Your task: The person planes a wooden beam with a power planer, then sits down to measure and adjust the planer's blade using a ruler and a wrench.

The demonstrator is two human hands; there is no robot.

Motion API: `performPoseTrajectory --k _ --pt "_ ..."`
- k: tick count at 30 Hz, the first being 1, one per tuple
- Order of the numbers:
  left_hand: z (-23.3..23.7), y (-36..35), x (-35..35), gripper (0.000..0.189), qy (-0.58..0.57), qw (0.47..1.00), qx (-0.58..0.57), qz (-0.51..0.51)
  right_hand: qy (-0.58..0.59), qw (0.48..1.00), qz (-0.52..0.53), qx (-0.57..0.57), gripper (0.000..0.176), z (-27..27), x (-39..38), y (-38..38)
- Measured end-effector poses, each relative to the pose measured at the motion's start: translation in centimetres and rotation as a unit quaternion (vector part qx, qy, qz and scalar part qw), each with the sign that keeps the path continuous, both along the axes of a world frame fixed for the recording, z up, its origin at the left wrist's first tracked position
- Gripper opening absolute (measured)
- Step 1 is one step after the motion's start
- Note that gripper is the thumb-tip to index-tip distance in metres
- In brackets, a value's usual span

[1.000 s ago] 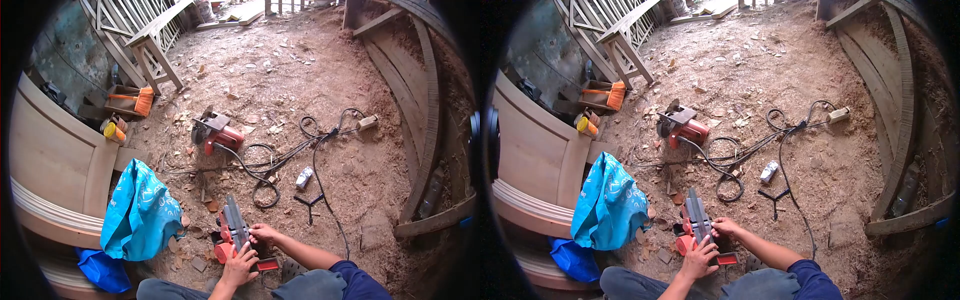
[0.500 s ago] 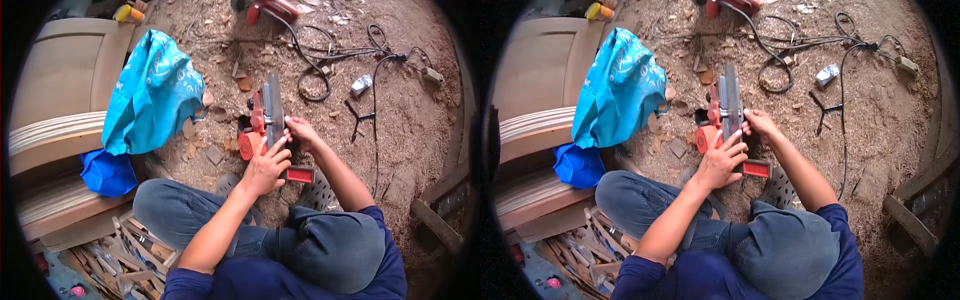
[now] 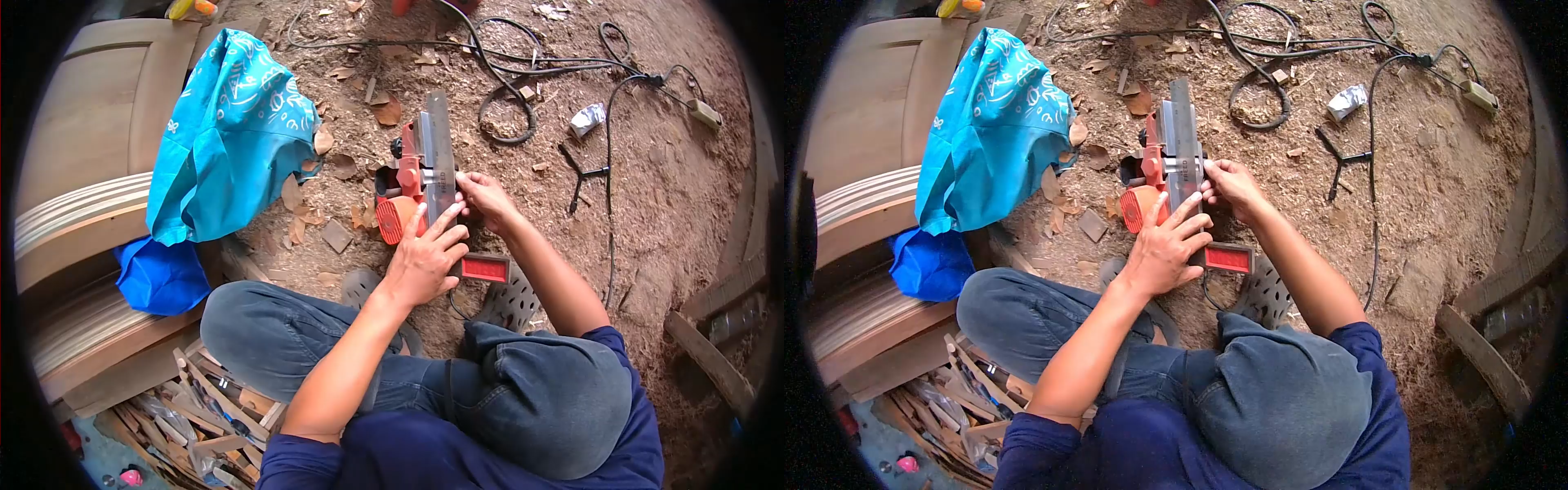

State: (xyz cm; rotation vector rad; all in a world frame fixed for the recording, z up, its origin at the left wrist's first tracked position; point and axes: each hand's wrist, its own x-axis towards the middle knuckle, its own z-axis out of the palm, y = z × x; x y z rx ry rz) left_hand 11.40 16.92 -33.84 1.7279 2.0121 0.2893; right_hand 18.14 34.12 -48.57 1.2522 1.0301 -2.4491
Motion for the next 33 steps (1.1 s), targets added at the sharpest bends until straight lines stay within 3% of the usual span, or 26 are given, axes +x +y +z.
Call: performPoseTrajectory --k 3,13,17,25,33 --pt "0.0 -0.1 0.0 0.055 0.003 1.000 -0.002 0.000 -0.011 0.999 0.025 0.036 0.027 -0.3 -0.5 0.2" --pt "-1.3 0.3 0.8 0.056 0.006 1.000 0.011 -0.006 -0.013 1.000 0.009 0.000 0.029 -1.1 -0.4 0.2" --pt "-2.3 1.3 1.7 0.056 0.004 0.999 0.016 -0.032 0.004 0.999 -0.016 -0.028 0.022 1.0 -0.7 0.2" --pt "-3.1 1.4 1.5 0.057 -0.010 1.000 0.001 -0.023 0.024 0.998 -0.044 -0.043 0.019 -1.2 -0.5 -0.1" --pt "-3.1 1.2 1.4 0.057 0.002 1.000 -0.002 -0.022 0.039 0.994 -0.064 -0.081 0.018 0.0 -0.3 0.0"
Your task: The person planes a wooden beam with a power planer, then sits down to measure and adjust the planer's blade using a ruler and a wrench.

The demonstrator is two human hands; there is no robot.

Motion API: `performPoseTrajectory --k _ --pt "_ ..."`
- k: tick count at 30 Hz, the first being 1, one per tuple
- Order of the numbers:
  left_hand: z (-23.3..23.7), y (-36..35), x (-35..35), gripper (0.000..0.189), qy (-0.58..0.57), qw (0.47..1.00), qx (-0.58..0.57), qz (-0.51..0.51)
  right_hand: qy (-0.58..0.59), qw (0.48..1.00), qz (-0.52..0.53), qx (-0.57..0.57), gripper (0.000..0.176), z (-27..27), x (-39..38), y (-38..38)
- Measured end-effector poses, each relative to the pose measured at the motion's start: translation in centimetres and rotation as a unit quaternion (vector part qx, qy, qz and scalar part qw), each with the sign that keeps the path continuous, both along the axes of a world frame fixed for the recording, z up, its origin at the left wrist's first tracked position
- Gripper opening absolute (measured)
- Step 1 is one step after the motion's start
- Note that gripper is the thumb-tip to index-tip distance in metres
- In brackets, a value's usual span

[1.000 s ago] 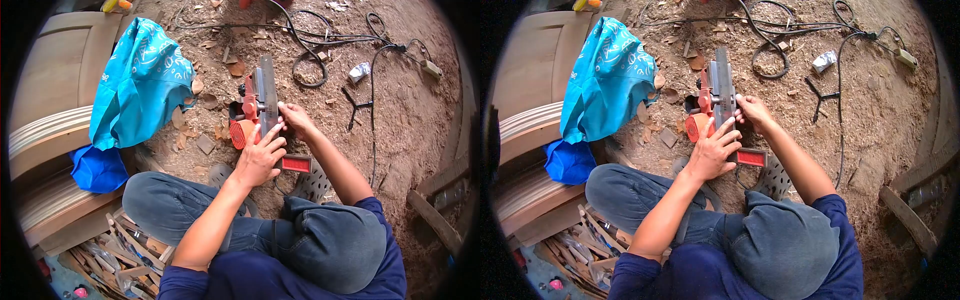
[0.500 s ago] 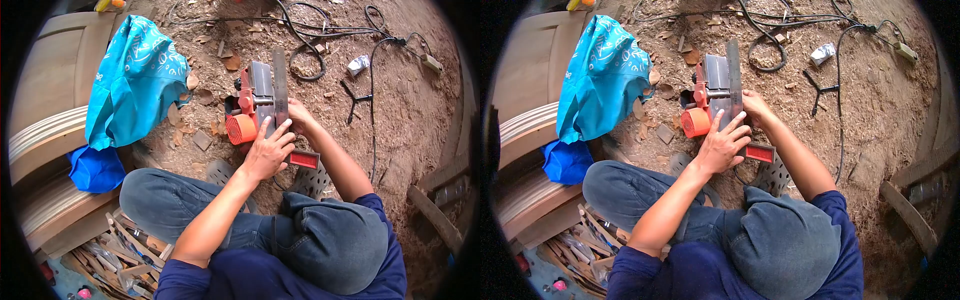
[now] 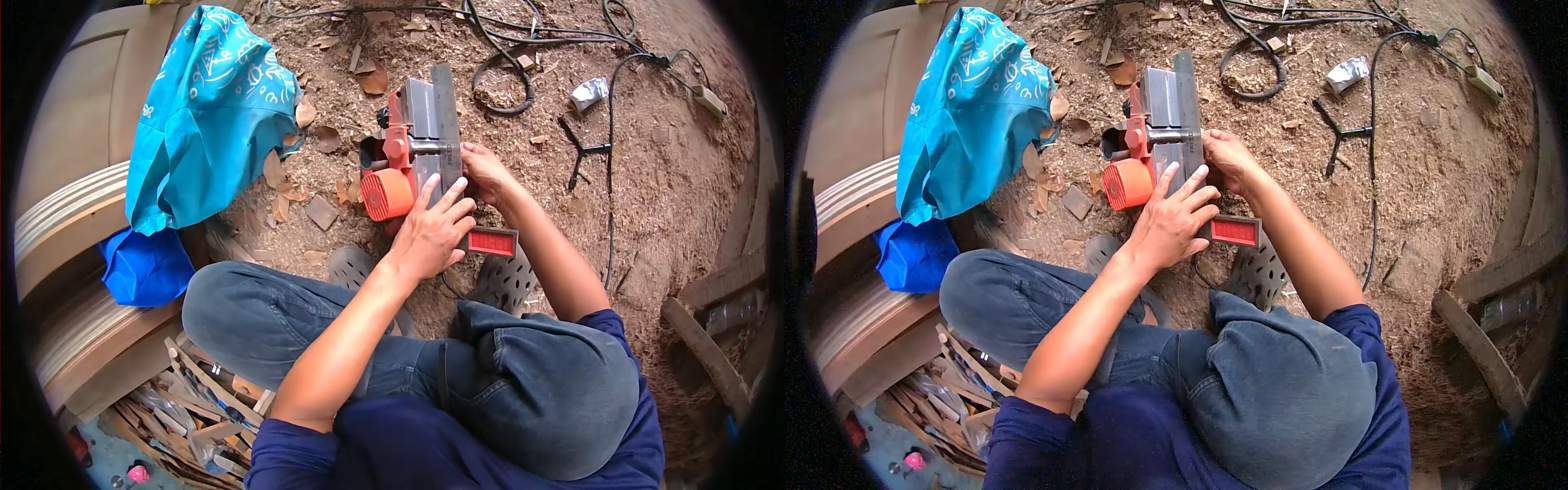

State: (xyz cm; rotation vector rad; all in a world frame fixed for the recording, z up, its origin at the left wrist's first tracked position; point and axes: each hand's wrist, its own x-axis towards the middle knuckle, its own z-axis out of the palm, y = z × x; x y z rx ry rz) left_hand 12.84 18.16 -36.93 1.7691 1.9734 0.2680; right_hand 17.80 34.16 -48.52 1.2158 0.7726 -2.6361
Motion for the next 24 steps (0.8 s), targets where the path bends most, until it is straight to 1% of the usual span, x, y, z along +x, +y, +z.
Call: performPoseTrajectory --k 6,12,14,16,18,19,20,22,24 --pt "0.2 0.3 -0.7 0.058 -0.010 1.000 -0.001 -0.012 0.006 1.000 0.003 -0.022 0.013 -0.6 -0.1 0.3" --pt "0.3 0.2 -0.8 0.058 -0.022 1.000 -0.001 -0.022 -0.037 0.999 0.010 0.006 0.014 -0.2 -0.5 0.2" --pt "0.5 0.4 -1.5 0.057 -0.057 0.998 0.025 -0.012 -0.006 1.000 0.008 -0.015 0.014 -0.1 -0.1 0.4" --pt "1.2 1.1 -2.6 0.053 -0.056 0.996 0.059 0.024 -0.002 0.997 0.078 0.022 0.018 -1.1 0.6 1.3" --pt "2.0 1.9 -3.8 0.052 -0.048 0.993 0.091 0.065 0.011 0.995 0.094 0.012 0.022 -1.3 0.5 1.6" --pt "1.8 2.0 -4.2 0.053 -0.062 0.991 0.093 0.079 0.053 0.994 0.092 0.031 0.027 -2.5 0.8 1.5" --pt "1.7 2.0 -4.4 0.054 -0.068 0.988 0.099 0.096 0.034 0.995 0.083 0.052 0.031 -2.0 0.5 1.4" --pt "1.6 2.1 -4.3 0.054 -0.084 0.985 0.108 0.106 0.045 0.995 0.080 0.050 0.031 -0.6 0.3 1.3" --pt "1.6 2.0 -3.9 0.056 -0.081 0.988 0.099 0.089 0.084 0.993 0.078 0.023 0.031 -1.6 0.5 1.3"
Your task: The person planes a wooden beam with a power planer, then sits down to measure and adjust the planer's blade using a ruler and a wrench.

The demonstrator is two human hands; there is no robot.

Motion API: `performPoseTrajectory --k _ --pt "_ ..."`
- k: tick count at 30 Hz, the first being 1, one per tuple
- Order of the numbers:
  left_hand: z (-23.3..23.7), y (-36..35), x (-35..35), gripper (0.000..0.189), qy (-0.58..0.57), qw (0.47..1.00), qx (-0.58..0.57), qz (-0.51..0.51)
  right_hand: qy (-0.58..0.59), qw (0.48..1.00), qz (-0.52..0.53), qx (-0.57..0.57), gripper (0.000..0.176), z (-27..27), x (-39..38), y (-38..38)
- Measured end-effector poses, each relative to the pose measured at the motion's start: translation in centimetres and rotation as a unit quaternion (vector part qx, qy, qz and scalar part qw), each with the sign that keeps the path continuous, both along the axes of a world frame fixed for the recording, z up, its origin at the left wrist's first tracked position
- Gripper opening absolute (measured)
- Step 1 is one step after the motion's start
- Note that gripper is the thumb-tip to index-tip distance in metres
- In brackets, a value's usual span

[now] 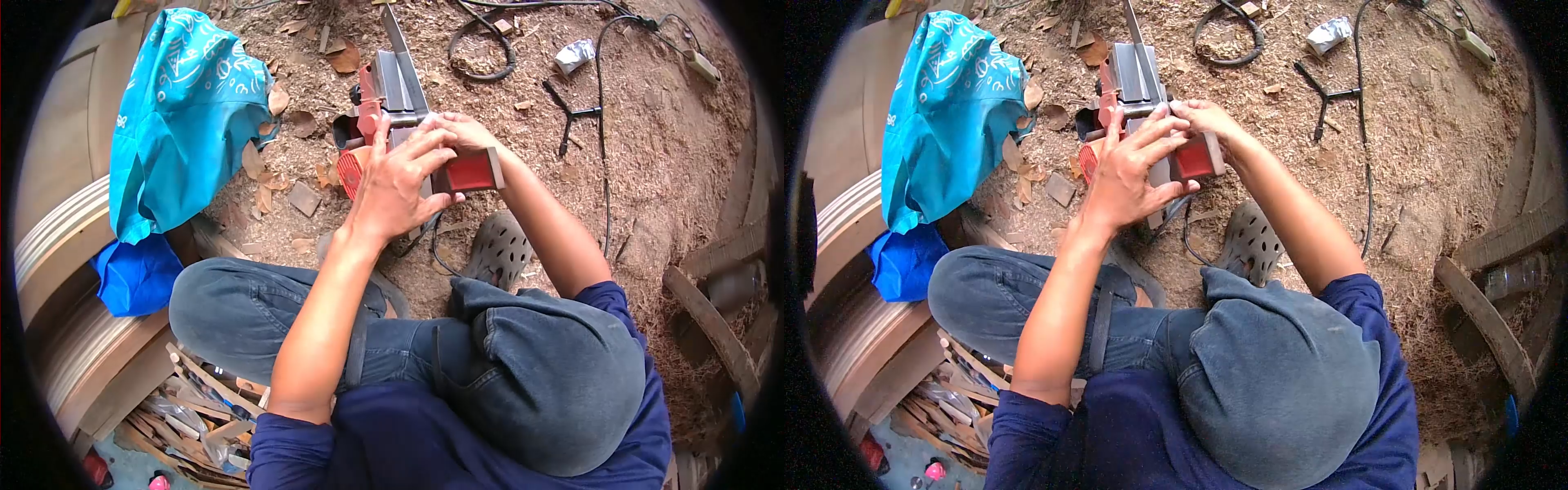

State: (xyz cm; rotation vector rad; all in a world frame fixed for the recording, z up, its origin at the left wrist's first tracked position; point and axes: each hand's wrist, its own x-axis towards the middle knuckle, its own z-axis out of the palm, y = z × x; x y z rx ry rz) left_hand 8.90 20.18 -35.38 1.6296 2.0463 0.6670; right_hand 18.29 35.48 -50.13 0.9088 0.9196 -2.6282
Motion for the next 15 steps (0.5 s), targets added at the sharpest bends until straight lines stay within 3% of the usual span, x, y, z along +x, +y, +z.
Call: performPoseTrajectory --k 1,5,6,7,8,10,12,15 --pt "0.0 -0.1 0.2 0.057 0.004 1.000 -0.008 -0.016 -0.006 1.000 0.007 -0.018 0.031 -0.4 0.5 0.1" --pt "0.2 -0.3 0.5 0.052 -0.019 1.000 -0.008 -0.007 -0.047 0.960 -0.013 0.276 0.023 0.5 4.5 -1.3" --pt "0.2 -0.3 0.4 0.052 -0.017 1.000 -0.007 -0.007 -0.031 0.944 -0.022 0.329 0.024 -0.3 6.2 -2.2" --pt "0.3 -0.2 0.4 0.052 -0.023 1.000 0.000 0.000 -0.020 0.887 0.068 0.456 0.028 2.3 7.7 -3.1" --pt "0.4 -0.2 0.4 0.052 -0.030 0.999 0.006 0.008 -0.037 0.892 0.057 0.447 0.029 5.8 8.3 -4.6" --pt "0.2 -0.1 0.3 0.052 -0.031 0.999 0.010 0.008 0.006 0.854 0.151 0.497 0.022 6.2 10.4 -6.1" --pt "-0.1 0.0 0.4 0.052 -0.034 0.999 0.013 0.007 0.097 0.825 0.090 0.550 0.014 8.7 11.2 -7.3" --pt "-0.4 -0.2 0.3 0.052 -0.017 1.000 0.006 -0.005 0.241 0.802 0.215 0.502 0.012 8.4 13.3 -7.8"
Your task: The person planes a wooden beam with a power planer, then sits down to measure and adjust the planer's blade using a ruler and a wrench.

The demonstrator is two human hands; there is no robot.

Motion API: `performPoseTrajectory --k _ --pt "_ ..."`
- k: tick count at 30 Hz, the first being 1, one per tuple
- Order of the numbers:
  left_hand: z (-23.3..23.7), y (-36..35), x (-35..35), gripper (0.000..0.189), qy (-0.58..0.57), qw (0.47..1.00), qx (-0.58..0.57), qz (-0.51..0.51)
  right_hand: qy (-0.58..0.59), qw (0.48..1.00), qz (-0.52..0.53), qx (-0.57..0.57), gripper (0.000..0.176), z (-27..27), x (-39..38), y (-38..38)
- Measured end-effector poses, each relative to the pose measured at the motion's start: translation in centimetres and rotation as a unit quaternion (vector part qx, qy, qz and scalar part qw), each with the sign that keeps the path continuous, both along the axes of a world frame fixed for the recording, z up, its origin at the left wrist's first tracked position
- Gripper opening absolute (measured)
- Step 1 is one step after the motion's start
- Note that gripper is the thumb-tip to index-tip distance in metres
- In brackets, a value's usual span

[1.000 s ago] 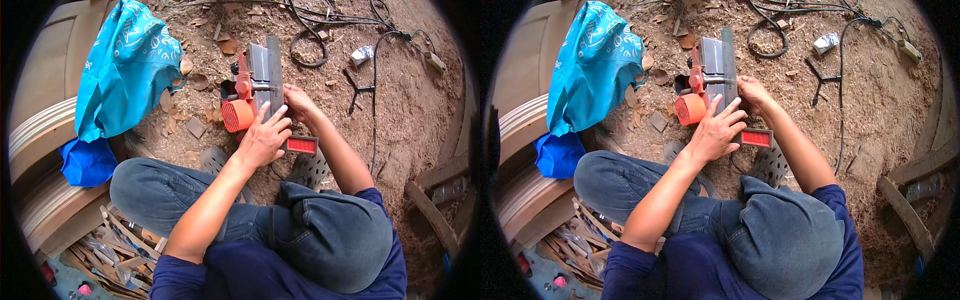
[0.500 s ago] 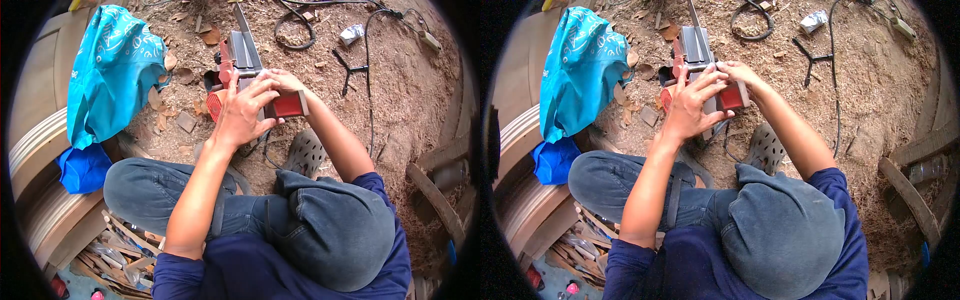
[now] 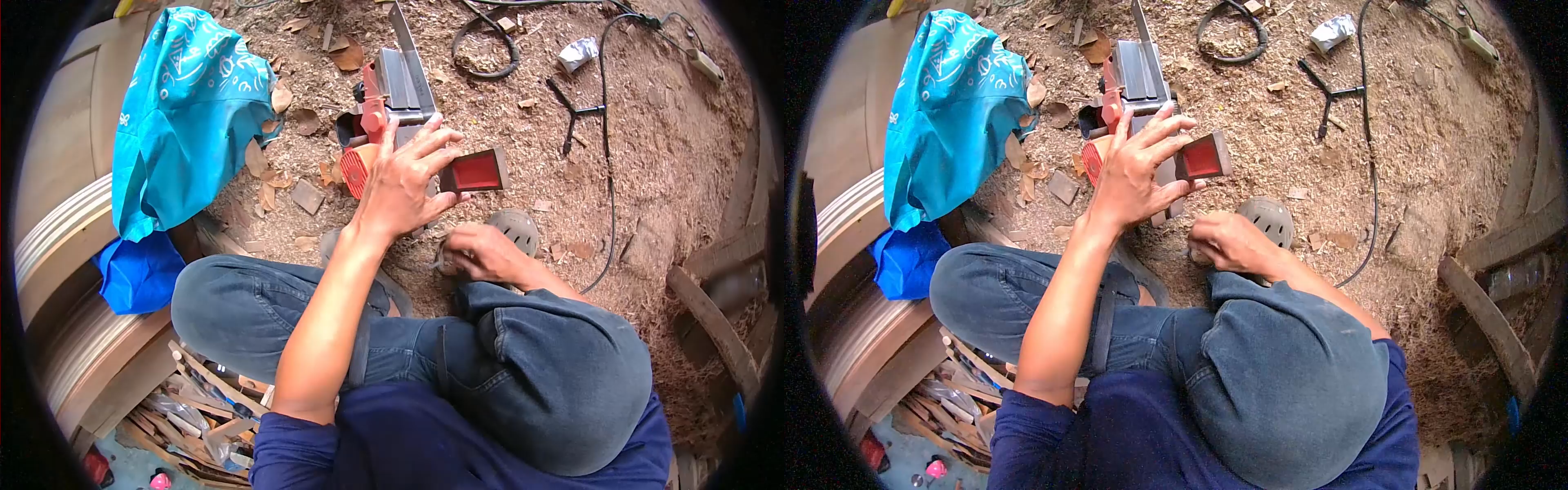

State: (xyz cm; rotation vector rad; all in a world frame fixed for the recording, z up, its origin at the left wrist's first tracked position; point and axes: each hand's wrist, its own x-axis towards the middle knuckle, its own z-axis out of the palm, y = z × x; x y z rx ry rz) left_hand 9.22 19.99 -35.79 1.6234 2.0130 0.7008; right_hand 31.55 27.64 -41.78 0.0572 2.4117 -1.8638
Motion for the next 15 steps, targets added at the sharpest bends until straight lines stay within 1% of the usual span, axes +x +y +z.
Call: performPoseTrajectory --k 1,2,4,5,7,8,9,10,11,12,14,15 --pt "0.1 0.0 0.1 0.052 -0.002 1.000 -0.009 -0.001 0.001 0.998 0.067 -0.018 0.014 -0.2 0.4 -0.2" --pt "0.1 0.1 0.2 0.053 -0.004 1.000 -0.016 -0.001 0.001 0.998 0.065 -0.016 0.014 -0.8 0.6 -0.3" --pt "0.2 0.1 0.2 0.053 0.008 1.000 -0.023 -0.013 0.059 0.988 0.138 0.022 0.017 -2.3 -0.1 -0.3" --pt "0.3 -0.1 0.4 0.054 0.015 0.999 -0.035 -0.020 0.063 0.988 0.140 0.020 0.017 -2.5 -0.4 -0.6" --pt "0.3 -0.5 0.8 0.053 0.020 0.999 -0.032 -0.017 0.140 0.981 0.131 0.040 0.019 -2.9 -1.4 -1.3" --pt "0.3 -0.6 0.9 0.054 0.018 0.999 -0.041 -0.021 0.159 0.973 0.156 0.063 0.015 -3.1 -1.8 -1.4" --pt "0.4 -0.7 1.0 0.054 0.015 0.998 -0.050 -0.025 0.161 0.973 0.155 0.064 0.015 -4.2 -1.6 -2.1" --pt "0.5 -0.7 1.2 0.056 0.013 0.998 -0.048 -0.025 0.141 0.974 0.117 0.136 0.017 -5.9 -1.2 -3.2" --pt "0.6 -0.7 1.5 0.056 0.014 0.998 -0.047 -0.025 0.120 0.968 0.079 0.207 0.021 -6.4 -1.0 -3.7" --pt "0.7 -0.6 1.6 0.057 0.009 0.998 -0.044 -0.032 0.122 0.967 0.076 0.210 0.021 -6.7 -0.8 -4.0" --pt "0.9 -0.6 2.0 0.059 -0.002 0.999 -0.038 -0.039 0.034 0.967 0.017 0.254 0.030 -7.0 -0.4 -4.5" --pt "0.9 -0.5 2.2 0.059 0.003 0.998 -0.038 -0.040 0.002 0.964 -0.005 0.267 0.031 -7.0 -0.4 -4.6"
